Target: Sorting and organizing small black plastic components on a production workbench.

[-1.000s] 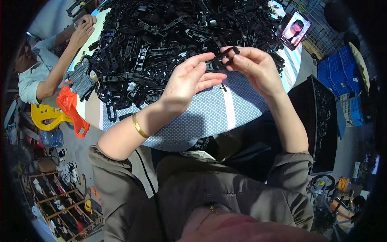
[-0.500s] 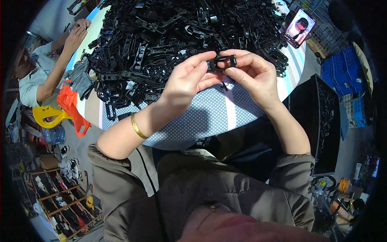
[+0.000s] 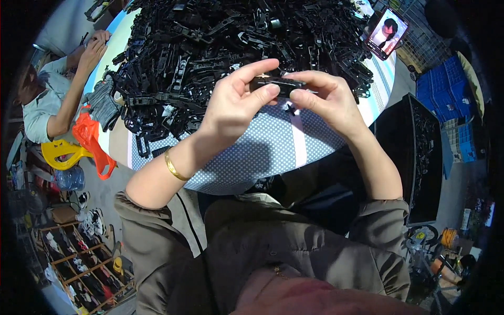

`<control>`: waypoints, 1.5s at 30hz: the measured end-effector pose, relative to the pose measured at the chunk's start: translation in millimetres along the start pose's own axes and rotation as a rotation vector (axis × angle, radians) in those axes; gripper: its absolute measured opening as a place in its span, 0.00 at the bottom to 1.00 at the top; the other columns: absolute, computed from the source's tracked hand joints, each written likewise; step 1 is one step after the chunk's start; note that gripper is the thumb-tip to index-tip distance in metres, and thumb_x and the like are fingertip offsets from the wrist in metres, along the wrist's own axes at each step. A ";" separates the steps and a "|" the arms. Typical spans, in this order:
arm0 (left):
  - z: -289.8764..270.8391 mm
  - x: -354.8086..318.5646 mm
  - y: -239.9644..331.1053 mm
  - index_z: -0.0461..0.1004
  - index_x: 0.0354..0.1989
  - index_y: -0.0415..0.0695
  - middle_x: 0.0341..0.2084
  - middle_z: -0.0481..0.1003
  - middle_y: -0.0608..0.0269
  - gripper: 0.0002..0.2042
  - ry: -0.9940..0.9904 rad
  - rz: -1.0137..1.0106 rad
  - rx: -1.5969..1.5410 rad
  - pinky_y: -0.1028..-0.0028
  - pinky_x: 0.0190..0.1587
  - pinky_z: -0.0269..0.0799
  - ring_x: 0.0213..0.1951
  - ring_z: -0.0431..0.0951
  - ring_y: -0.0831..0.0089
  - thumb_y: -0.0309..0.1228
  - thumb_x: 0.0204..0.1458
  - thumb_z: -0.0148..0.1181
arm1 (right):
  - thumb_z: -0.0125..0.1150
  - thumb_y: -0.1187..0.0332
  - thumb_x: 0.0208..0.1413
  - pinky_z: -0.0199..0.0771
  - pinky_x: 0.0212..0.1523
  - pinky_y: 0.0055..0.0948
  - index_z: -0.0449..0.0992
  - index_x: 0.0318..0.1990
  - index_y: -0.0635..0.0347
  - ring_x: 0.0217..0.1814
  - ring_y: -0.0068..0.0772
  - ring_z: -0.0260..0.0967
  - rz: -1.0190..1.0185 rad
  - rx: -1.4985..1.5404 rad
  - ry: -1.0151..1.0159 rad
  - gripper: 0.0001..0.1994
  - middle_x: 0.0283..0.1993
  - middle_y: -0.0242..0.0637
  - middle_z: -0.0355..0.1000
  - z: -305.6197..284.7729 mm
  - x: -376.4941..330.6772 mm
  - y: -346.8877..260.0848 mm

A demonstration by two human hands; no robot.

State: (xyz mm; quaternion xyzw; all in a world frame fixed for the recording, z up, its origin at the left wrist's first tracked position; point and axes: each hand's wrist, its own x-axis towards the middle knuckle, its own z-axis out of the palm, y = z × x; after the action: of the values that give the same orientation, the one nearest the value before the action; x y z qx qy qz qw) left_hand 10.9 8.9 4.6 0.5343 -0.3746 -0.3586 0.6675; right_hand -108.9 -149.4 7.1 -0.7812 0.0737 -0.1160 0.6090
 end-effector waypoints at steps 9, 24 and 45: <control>-4.9 4.3 13.2 0.55 0.58 0.35 0.42 0.71 0.58 0.23 -0.186 0.058 0.030 0.77 0.46 0.71 0.43 0.73 0.75 0.29 0.55 0.49 | 0.62 0.70 0.47 0.71 0.39 0.20 0.75 0.40 0.66 0.34 0.23 0.70 -0.004 0.187 0.059 0.13 0.33 0.36 0.73 -7.9 -5.0 -5.8; -30.1 -2.6 31.1 0.76 0.30 0.42 0.27 0.69 0.58 0.07 -0.085 0.352 1.444 0.69 0.41 0.66 0.36 0.67 0.63 0.23 0.41 0.56 | 0.63 0.65 0.45 0.69 0.28 0.29 0.75 0.31 0.62 0.27 0.35 0.69 -0.327 -1.015 0.187 0.10 0.28 0.38 0.70 -10.3 -7.2 -0.5; -11.9 -4.7 13.7 0.70 0.42 0.38 0.44 0.68 0.53 0.15 -0.162 0.265 1.794 0.65 0.47 0.61 0.46 0.66 0.59 0.25 0.45 0.45 | 0.61 0.73 0.44 0.72 0.28 0.27 0.74 0.33 0.66 0.29 0.35 0.72 -0.312 -0.800 0.059 0.08 0.31 0.40 0.69 -5.5 -3.8 5.6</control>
State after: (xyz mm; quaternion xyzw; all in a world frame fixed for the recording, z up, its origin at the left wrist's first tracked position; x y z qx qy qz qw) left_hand 20.3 20.7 15.8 0.7790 -0.6171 0.1109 0.0085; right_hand -113.8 -155.0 2.6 -0.9539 0.0112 -0.1914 0.2310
